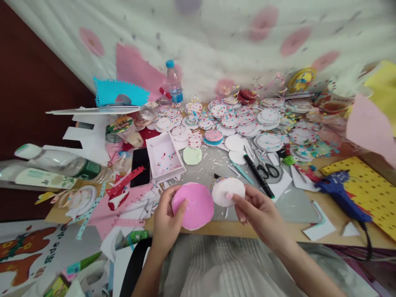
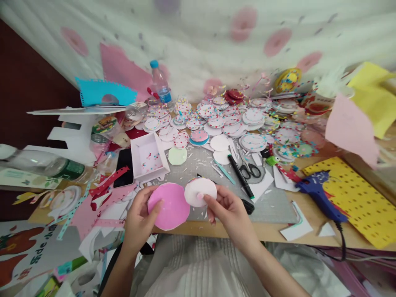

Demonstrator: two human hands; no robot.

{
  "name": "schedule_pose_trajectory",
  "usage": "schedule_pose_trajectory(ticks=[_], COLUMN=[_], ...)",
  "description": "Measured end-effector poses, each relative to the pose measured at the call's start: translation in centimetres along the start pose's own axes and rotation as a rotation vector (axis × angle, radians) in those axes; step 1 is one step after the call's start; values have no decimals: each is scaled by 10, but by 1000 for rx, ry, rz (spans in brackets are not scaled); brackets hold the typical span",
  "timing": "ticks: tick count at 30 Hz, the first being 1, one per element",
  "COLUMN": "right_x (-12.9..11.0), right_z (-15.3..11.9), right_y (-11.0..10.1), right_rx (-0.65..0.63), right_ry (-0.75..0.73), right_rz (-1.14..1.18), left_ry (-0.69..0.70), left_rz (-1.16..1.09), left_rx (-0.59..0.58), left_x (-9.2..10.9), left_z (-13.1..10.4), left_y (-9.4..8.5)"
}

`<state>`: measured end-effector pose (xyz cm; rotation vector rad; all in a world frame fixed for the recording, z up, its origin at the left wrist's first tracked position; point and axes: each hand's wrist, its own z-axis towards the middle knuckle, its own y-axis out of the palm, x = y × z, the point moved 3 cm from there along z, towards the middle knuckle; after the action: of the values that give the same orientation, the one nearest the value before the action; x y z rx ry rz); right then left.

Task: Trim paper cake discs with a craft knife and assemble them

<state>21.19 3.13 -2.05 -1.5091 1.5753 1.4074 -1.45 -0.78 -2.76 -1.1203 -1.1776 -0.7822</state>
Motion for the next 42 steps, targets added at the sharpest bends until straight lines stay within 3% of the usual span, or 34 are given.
schedule_pose_trajectory(ticks=[6,11,15,20,24,27,30,32,35,38,40,42], right_x=[-8,-23,-22,-12,-11,-14,-15,-15,-12,-10,-11,-12], right_z=[3,-4,-4,6,9,11,16,21,26,26,23,20], right_y=[-14,-28,-47,-57,-37,-6,14,17,15,10,7,4], right_rx=[25,78,183,311,285,145,122,106,5,-60,-73,-92], right_ry=[-112,-199,-194,-219,-305,-419,-519,-536,-477,-422,-380,-339], right_rz=[-28,-41,9,-6,-55,-148,-256,-261,-248,-287,-313,-360], left_ry=[70,35,-12,-94,-115,-98,-83,38,433,754,806,752], left_rz=[-112,-179,-247,-223,-190,-255,-269,-154,207,489,500,426], left_rx=[50,90,98,65,-6,-80,-164,-136,-56,-130,-204,-279], left_x=[21,43,56,55,49,44,38,36,40,47,52,57], left_z=[-13,-17,-9,9,24,30,29,29,31,34,39,44], left_y=[-8,-10,-10,-15,-8,13,37,45,47,49,50,55])
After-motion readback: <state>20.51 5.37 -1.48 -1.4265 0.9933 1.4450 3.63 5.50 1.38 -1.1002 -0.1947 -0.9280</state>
